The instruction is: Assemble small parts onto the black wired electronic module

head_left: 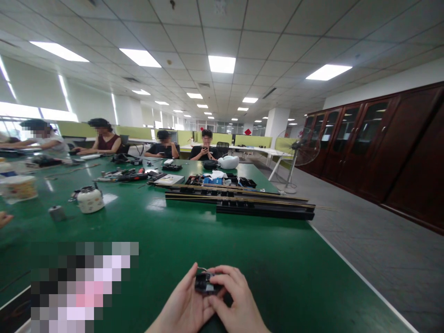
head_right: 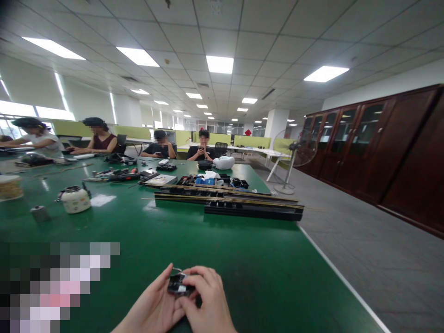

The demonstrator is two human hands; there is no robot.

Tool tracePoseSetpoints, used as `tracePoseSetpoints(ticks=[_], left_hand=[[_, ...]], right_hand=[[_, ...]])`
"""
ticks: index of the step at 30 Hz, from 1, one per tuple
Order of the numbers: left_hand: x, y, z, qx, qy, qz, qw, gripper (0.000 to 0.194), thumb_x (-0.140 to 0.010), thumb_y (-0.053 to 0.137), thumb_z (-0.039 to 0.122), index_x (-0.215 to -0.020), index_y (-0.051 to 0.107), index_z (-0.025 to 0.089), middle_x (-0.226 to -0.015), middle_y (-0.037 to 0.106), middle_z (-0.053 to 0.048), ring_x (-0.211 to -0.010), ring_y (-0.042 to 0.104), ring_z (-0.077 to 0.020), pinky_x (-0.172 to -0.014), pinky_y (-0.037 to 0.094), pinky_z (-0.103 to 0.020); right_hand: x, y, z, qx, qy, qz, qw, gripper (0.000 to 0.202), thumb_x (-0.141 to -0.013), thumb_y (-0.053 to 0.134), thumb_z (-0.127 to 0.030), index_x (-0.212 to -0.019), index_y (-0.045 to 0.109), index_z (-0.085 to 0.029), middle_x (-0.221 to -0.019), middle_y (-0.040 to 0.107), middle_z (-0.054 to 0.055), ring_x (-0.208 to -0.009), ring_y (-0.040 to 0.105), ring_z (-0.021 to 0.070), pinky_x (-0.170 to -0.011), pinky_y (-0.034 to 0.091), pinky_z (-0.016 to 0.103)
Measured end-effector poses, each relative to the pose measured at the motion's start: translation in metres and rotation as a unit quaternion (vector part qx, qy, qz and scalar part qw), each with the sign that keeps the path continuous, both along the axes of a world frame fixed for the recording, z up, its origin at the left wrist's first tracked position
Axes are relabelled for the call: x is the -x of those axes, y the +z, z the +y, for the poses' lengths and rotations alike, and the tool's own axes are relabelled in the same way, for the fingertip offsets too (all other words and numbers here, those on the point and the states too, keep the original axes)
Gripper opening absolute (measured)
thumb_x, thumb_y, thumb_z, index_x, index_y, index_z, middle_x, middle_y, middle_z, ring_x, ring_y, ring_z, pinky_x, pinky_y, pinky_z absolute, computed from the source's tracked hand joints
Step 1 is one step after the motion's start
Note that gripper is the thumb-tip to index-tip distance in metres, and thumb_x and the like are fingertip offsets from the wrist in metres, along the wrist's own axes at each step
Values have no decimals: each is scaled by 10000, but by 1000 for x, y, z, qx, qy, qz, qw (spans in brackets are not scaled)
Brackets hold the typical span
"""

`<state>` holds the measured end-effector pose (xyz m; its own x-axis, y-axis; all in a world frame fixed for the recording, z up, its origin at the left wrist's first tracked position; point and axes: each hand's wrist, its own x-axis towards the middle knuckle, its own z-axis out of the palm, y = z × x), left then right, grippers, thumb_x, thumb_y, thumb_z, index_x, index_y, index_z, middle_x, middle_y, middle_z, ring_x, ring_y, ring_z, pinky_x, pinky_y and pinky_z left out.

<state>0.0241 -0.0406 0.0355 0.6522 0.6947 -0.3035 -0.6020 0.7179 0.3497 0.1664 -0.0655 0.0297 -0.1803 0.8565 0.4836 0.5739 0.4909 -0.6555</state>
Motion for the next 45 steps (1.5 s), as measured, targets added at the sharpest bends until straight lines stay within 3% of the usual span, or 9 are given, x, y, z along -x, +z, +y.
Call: tracePoseSetpoints(ticks=[11,27,34,40,45], left_hand=[[4,-9,3,-17,-15,2,1000,243,-771,502,359,-813,625,154,-797,702,-71,-793,652,-244,-691,426,-300],[5,-3,5,-21,-11,3,1000,250,-750,496,326,-829,624,127,-733,686,-89,-762,644,-230,-665,420,-283],[6,-1,2,-17,-19,-16,1000,236,-759,499,336,-795,627,141,-742,683,-75,-780,639,-226,-657,410,-271],[6,0,1,-17,-23,-20,999,241,-775,484,342,-774,620,143,-727,679,-75,-731,636,-195,-673,407,-262],[5,-4,3,-33,-28,-16,999,267,-775,482,368,-831,620,147,-735,682,-79,-711,637,-206,-656,406,-270]], right_hand=[[0,-3,1,-6,6,8,1000,371,-624,591,-60,-932,601,-266,-1042,607,26,-1006,525,193,-865,408,341],[1,-5,1,11,-32,-33,999,306,-620,604,-62,-839,644,-272,-1052,597,26,-1013,524,201,-862,419,345],[1,-1,0,-1,-7,-21,1000,388,-588,592,-20,-881,613,-274,-1043,604,10,-1011,522,188,-858,423,329],[1,0,0,15,5,-30,999,296,-620,588,-38,-805,619,-267,-1069,600,5,-1027,512,191,-847,429,337],[1,-1,1,15,4,-32,999,332,-609,585,-30,-836,619,-269,-1075,599,13,-1017,518,194,-843,438,344]])
